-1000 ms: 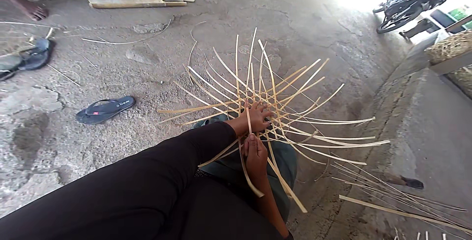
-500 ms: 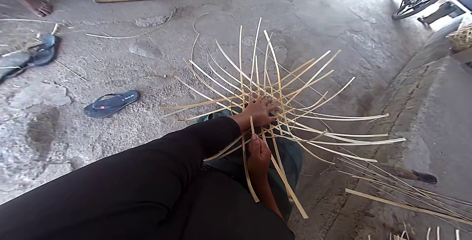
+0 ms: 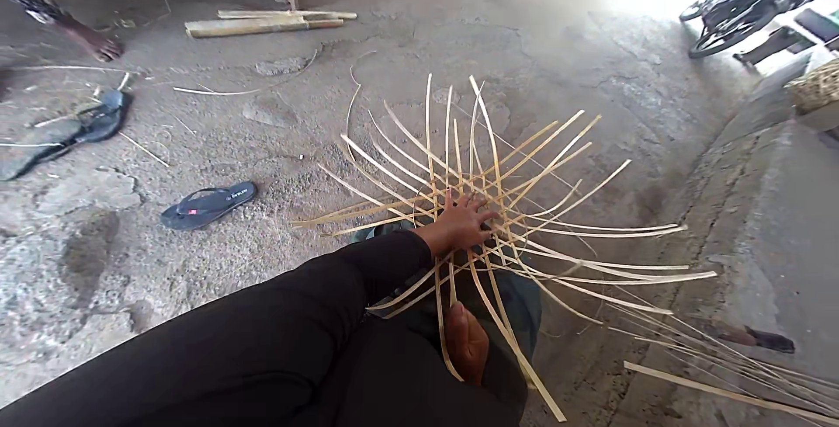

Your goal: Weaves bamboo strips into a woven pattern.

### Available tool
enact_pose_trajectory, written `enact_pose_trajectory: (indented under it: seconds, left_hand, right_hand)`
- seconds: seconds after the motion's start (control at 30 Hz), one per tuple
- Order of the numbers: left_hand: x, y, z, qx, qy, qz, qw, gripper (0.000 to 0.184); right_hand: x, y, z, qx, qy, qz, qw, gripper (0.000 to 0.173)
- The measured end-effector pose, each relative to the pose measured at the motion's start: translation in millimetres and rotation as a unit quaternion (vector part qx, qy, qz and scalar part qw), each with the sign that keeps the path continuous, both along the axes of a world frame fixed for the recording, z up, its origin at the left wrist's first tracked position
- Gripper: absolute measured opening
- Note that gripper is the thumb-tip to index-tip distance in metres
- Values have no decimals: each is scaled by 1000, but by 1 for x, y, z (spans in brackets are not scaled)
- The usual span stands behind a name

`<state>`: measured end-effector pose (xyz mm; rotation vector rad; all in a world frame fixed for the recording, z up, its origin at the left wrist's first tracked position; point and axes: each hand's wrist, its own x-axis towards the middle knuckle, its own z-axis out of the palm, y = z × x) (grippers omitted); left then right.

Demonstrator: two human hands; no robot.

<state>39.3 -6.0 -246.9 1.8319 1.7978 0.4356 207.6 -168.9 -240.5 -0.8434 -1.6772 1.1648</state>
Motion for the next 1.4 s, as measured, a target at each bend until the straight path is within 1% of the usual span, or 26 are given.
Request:
enact_pose_trajectory:
  seconds: [0.13, 0.23, 0.3, 0.33, 0.4, 0.5, 0.57, 0.63, 0.7, 0.77, 0.8, 0.87, 0.9, 0.97, 1.0, 1.07, 1.13, 1.2, 1.3, 1.4]
  left_hand:
    - [0, 1, 1, -6, 5, 0, 1000, 52]
    - [-5, -3, 7, 9, 13, 24, 1000, 54]
    - [-8, -13, 13, 5, 20, 56, 998, 64]
    - [-10, -17, 15, -8, 28, 67, 997, 70]
    - [-13, -20, 15, -22, 46, 79, 996, 73]
    - [-10, -17, 10, -21, 54, 81, 995, 70]
    - [-8, -10, 10, -26, 65, 69, 995, 69]
    - [-7, -5, 10, -32, 64, 62, 995, 68]
    - [-8, 1, 9, -37, 49, 67, 996, 66]
    - [-11, 5, 8, -37, 30, 76, 996, 64]
    - [-12, 6, 7, -36, 26, 78, 996, 63]
    - [-12, 7, 6, -26, 28, 72, 997, 60]
    - [-12, 6, 5, -14, 25, 65, 997, 58]
    - [-11, 3, 2, -1, 16, 56, 998, 56]
    - [-12, 2, 2, -1, 17, 51, 999, 56]
    - [-12, 3, 2, -1, 23, 49, 999, 56]
    - [-13, 3, 2, -1, 19, 48, 999, 55]
    - [-13, 4, 4, -9, 16, 50, 999, 55]
    - [-10, 1, 5, -8, 24, 47, 999, 54]
    - [-9, 4, 3, -15, 38, 38, 998, 54]
  right_hand:
    - [10, 7, -4, -10, 96, 54, 994, 44]
    - [20, 11, -1, 8, 86, 75, 993, 45]
    - [36, 14, -1, 23, 69, 89, 993, 44]
    - [43, 15, 0, 2, 78, 92, 993, 50]
    - [50, 8, 5, -104, 138, 75, 982, 66]
    - [52, -7, 11, -234, 171, -6, 957, 72]
    - [53, -10, 12, -258, 164, -49, 951, 71]
    - [56, -14, 16, -260, 153, -64, 951, 68]
    - [58, -15, 18, -257, 96, -63, 960, 62]
    - [58, -14, 14, -216, 16, -37, 975, 48]
    - [57, -10, 10, -164, -24, -13, 986, 43]
    - [52, 0, 6, -1, -74, 35, 997, 39]
    - [47, 5, 8, 72, -82, 45, 993, 39]
    - [38, 14, 13, 187, -98, 40, 977, 32]
    - [35, 18, 16, 229, -108, 37, 967, 27]
    - [30, 23, 19, 283, -116, 42, 951, 22]
    - [25, 24, 15, 305, -119, 64, 943, 20]
    - [17, 22, 6, 299, -118, 106, 941, 18]
    - [7, 27, -5, 270, -83, 144, 948, 21]
    - [-5, 41, 1, 212, -38, 144, 966, 26]
